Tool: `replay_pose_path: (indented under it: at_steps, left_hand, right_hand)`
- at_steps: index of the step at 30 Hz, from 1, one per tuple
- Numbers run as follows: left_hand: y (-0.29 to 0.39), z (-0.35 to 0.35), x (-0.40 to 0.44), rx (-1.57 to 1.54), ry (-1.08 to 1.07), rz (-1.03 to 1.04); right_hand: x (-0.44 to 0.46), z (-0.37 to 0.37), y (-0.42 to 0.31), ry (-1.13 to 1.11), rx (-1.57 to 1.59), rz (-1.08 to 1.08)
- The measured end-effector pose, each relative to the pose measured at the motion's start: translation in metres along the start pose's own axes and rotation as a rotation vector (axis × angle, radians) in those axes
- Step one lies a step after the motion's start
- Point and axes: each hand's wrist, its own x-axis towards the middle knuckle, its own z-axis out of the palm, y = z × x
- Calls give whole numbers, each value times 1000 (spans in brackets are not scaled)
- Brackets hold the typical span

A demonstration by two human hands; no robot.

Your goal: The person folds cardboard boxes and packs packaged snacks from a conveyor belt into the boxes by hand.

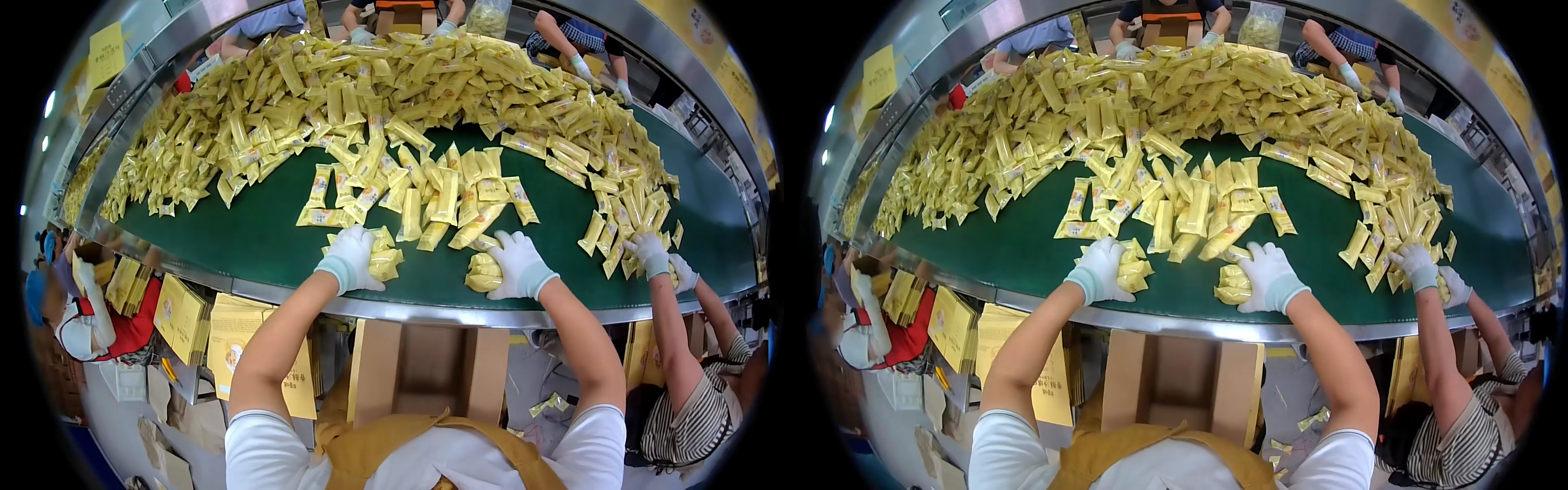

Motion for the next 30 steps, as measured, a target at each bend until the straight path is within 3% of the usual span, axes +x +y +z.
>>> replay_pose_path:
  at_steps: [3,6,7,8,10,12,16,19,22,23,24,26,28,30]
  left_hand:
    - [5,7,-10,28,82,29]
    - [5,17,-11,104,178,38]
    - [5,22,-9,153,206,36]
    - [4,27,-8,201,234,31]
    - [6,25,-4,235,129,1]
    - [9,16,-5,192,13,-19]
    - [10,22,-12,122,129,-42]
    - [12,24,-24,5,207,-74]
    - [-11,40,-31,-341,475,-129]
    - [-32,60,-26,-776,559,-132]
    - [-36,46,-38,-1272,413,-40]
    - [-27,25,-72,-1781,220,132]
    - [15,-1,-104,-2052,200,301]
    - [52,-14,-115,-2150,82,511]
  right_hand:
    - [-16,-5,-9,-12,67,6]
    - [-36,19,-6,165,-26,-33]
    - [-41,19,-6,61,154,54]
    - [-46,24,-6,116,161,60]
    - [-53,36,-9,229,174,66]
    - [-54,39,-13,217,113,125]
    - [-45,37,-23,189,63,273]
    - [-40,20,-26,81,305,447]
    - [-61,9,-26,361,1248,346]
    - [-71,-7,-24,313,1438,261]
    - [-87,-41,-41,284,1553,185]
    - [-109,-73,-67,235,1472,-56]
    - [-112,-120,-95,58,578,-260]
    - [-115,-104,-141,-112,152,-257]
